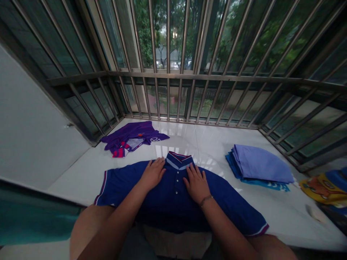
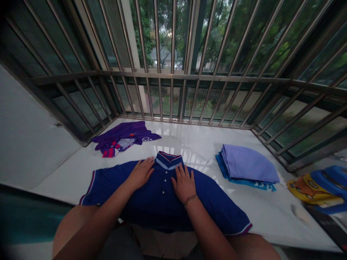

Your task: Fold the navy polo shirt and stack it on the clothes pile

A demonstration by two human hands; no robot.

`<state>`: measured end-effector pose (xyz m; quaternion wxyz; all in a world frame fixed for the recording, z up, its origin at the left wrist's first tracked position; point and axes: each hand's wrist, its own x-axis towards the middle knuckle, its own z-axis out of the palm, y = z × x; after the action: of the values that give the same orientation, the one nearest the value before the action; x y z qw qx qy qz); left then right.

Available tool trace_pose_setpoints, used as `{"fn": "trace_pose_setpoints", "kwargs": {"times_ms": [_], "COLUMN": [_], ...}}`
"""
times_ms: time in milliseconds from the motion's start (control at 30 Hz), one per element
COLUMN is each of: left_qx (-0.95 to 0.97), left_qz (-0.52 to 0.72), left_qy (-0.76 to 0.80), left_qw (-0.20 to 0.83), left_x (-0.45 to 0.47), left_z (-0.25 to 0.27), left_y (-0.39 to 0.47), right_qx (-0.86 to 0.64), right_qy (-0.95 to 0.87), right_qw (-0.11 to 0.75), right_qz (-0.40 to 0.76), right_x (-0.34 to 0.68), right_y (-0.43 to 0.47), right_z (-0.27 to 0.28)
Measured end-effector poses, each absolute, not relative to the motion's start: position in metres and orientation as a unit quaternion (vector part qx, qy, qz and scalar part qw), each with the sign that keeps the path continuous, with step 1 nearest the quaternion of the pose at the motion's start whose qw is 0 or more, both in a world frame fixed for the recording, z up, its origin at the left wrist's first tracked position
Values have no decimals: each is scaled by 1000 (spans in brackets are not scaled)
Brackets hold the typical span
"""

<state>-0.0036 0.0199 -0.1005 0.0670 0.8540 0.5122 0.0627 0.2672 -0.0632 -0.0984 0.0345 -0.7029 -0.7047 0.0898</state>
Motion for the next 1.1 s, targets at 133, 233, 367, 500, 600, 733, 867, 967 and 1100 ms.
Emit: {"fn": "trace_pose_setpoints", "kwargs": {"times_ms": [133, 233, 367, 500, 600, 733, 867, 967, 1100], "left_qx": [845, 829, 814, 796, 781, 765, 753, 750, 751], "left_qz": [64, 63, 74, 72, 69, 54, 41, 31, 68], "left_qy": [523, 549, 571, 597, 617, 639, 655, 659, 657], "left_qw": [88, 86, 74, 73, 64, 58, 55, 54, 8], "left_x": [30, 36, 34, 28, 21, 4, -17, -20, 16], "left_z": [-112, -117, -121, -122, -120, -117, -115, -111, -99], "left_y": [47, 66, 77, 74, 72, 79, 90, 94, 86], "right_qx": [-716, -718, -711, -686, -672, -699, -761, -809, -854], "right_qy": [-690, -688, -696, -721, -733, -710, -647, -585, -520], "right_qw": [31, 31, 38, 64, 78, 71, 45, 46, 29], "right_qz": [102, 98, 88, 79, 66, 48, -17, -44, -10], "right_x": [273, 284, 293, 295, 294, 307, 356, 403, 436], "right_y": [-27, -8, 13, 27, 27, -1, -77, -144, -190], "right_z": [-106, -110, -109, -102, -94, -86, -96, -114, -129]}}
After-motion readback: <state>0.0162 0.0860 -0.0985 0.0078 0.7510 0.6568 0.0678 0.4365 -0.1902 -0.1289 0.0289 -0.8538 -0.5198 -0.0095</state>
